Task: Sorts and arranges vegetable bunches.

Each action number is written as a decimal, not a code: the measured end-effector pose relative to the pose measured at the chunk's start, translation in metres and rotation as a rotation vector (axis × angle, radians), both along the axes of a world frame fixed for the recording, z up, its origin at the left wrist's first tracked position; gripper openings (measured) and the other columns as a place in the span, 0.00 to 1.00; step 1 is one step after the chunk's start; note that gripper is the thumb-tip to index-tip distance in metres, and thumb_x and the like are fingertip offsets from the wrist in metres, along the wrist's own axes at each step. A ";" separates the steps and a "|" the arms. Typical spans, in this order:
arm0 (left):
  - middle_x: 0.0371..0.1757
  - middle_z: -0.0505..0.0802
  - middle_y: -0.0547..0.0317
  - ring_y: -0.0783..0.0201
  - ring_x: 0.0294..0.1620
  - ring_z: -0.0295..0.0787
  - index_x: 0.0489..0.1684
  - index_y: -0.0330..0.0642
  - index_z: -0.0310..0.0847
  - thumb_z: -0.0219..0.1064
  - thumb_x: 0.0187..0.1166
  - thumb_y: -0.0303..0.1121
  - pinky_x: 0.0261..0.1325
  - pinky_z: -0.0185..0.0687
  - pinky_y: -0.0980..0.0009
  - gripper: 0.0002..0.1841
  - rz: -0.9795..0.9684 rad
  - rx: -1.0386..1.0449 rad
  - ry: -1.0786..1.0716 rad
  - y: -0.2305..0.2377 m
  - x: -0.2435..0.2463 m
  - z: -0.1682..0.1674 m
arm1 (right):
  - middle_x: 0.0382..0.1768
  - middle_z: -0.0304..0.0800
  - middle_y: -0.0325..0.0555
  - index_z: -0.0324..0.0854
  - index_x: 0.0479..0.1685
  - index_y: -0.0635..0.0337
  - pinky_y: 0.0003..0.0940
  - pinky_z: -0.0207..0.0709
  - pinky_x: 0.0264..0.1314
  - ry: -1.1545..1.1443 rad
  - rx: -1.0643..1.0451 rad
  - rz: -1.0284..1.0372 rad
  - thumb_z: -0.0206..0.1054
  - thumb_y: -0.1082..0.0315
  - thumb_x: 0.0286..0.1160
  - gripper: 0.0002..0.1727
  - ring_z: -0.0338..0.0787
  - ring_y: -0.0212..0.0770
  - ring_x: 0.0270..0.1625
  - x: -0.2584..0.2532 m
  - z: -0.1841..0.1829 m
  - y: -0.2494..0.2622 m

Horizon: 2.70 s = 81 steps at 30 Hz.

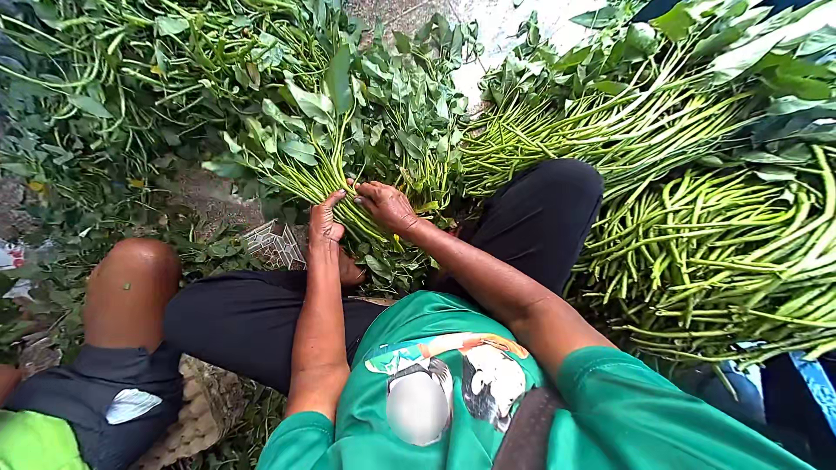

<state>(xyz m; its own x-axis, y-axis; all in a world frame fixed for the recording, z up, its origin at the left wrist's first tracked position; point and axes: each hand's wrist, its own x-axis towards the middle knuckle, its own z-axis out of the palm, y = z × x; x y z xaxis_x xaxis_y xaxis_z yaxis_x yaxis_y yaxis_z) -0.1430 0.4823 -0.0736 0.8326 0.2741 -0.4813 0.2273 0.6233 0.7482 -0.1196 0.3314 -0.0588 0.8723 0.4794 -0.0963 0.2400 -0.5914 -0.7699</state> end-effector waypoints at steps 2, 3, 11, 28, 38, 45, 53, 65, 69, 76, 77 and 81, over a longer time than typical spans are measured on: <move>0.51 0.94 0.49 0.58 0.50 0.93 0.60 0.36 0.78 0.58 0.81 0.20 0.55 0.91 0.61 0.13 -0.034 -0.085 -0.054 0.001 -0.002 -0.003 | 0.58 0.91 0.60 0.87 0.64 0.62 0.63 0.78 0.69 0.067 0.005 0.009 0.57 0.59 0.92 0.20 0.90 0.60 0.64 0.007 0.001 -0.003; 0.52 0.94 0.48 0.57 0.51 0.93 0.60 0.36 0.78 0.59 0.81 0.20 0.56 0.91 0.60 0.13 -0.038 -0.101 -0.071 0.001 -0.002 -0.004 | 0.60 0.91 0.60 0.87 0.66 0.61 0.63 0.77 0.72 0.120 0.030 0.013 0.56 0.59 0.92 0.20 0.89 0.59 0.67 0.011 0.000 -0.004; 0.45 0.94 0.41 0.51 0.44 0.95 0.61 0.29 0.77 0.68 0.76 0.18 0.51 0.93 0.56 0.16 0.024 0.040 0.019 0.006 0.005 0.009 | 0.41 0.89 0.62 0.84 0.42 0.72 0.58 0.79 0.60 0.147 0.072 0.102 0.59 0.57 0.91 0.22 0.90 0.58 0.50 0.013 -0.003 -0.006; 0.45 0.94 0.42 0.50 0.42 0.96 0.64 0.31 0.69 0.73 0.67 0.13 0.49 0.95 0.56 0.26 0.116 0.310 -0.001 0.045 -0.003 0.033 | 0.49 0.89 0.64 0.82 0.47 0.70 0.60 0.83 0.49 0.013 -0.218 0.261 0.47 0.55 0.94 0.26 0.93 0.63 0.49 -0.062 0.014 -0.029; 0.50 0.92 0.47 0.58 0.44 0.95 0.66 0.27 0.72 0.78 0.59 0.13 0.50 0.96 0.61 0.31 -0.046 0.611 -0.070 0.017 -0.001 0.045 | 0.58 0.87 0.68 0.82 0.57 0.72 0.60 0.81 0.64 0.115 -0.284 0.410 0.51 0.61 0.94 0.21 0.90 0.66 0.60 -0.066 -0.008 -0.037; 0.45 0.93 0.44 0.53 0.44 0.95 0.60 0.33 0.73 0.65 0.78 0.18 0.52 0.93 0.57 0.15 0.163 0.149 0.017 0.063 -0.001 0.036 | 0.38 0.89 0.61 0.86 0.42 0.73 0.44 0.88 0.47 -0.310 0.232 0.161 0.58 0.70 0.89 0.15 0.93 0.54 0.41 -0.071 0.025 -0.043; 0.44 0.92 0.43 0.53 0.44 0.94 0.61 0.33 0.72 0.64 0.79 0.18 0.52 0.93 0.57 0.15 0.237 0.155 0.010 0.073 -0.001 0.037 | 0.28 0.82 0.56 0.80 0.29 0.69 0.39 0.81 0.29 -0.541 0.339 0.183 0.57 0.70 0.88 0.17 0.87 0.50 0.29 -0.088 0.033 -0.052; 0.47 0.92 0.41 0.50 0.41 0.95 0.69 0.29 0.65 0.73 0.70 0.15 0.49 0.96 0.54 0.28 0.278 0.402 -0.143 0.051 0.002 0.037 | 0.67 0.86 0.62 0.91 0.52 0.62 0.68 0.79 0.66 0.157 -0.340 0.312 0.66 0.55 0.84 0.18 0.88 0.64 0.67 -0.042 0.038 -0.073; 0.48 0.92 0.41 0.50 0.45 0.95 0.69 0.28 0.66 0.73 0.71 0.16 0.53 0.95 0.53 0.27 0.200 0.360 -0.189 0.008 0.001 0.042 | 0.74 0.83 0.59 0.81 0.75 0.61 0.63 0.68 0.81 0.077 -0.103 0.184 0.59 0.46 0.89 0.30 0.81 0.59 0.78 -0.021 0.050 -0.057; 0.48 0.94 0.43 0.49 0.47 0.96 0.65 0.32 0.71 0.69 0.75 0.16 0.55 0.94 0.53 0.20 0.111 0.179 -0.256 -0.009 0.005 0.052 | 0.41 0.92 0.52 0.88 0.53 0.67 0.46 0.84 0.54 0.402 0.227 0.010 0.68 0.61 0.84 0.16 0.90 0.44 0.44 -0.027 0.044 -0.060; 0.48 0.94 0.44 0.50 0.47 0.96 0.64 0.33 0.73 0.67 0.77 0.16 0.55 0.94 0.54 0.18 0.090 0.158 -0.273 -0.009 0.002 0.052 | 0.41 0.90 0.47 0.86 0.53 0.67 0.35 0.82 0.48 0.566 0.371 -0.026 0.67 0.63 0.85 0.14 0.86 0.35 0.40 -0.029 0.046 -0.064; 0.56 0.94 0.54 0.57 0.54 0.95 0.67 0.46 0.77 0.68 0.80 0.24 0.58 0.93 0.61 0.18 0.018 0.140 -0.255 -0.012 -0.013 0.058 | 0.40 0.88 0.41 0.80 0.53 0.61 0.29 0.83 0.42 0.792 0.648 -0.079 0.68 0.70 0.79 0.09 0.86 0.30 0.35 -0.046 0.045 -0.076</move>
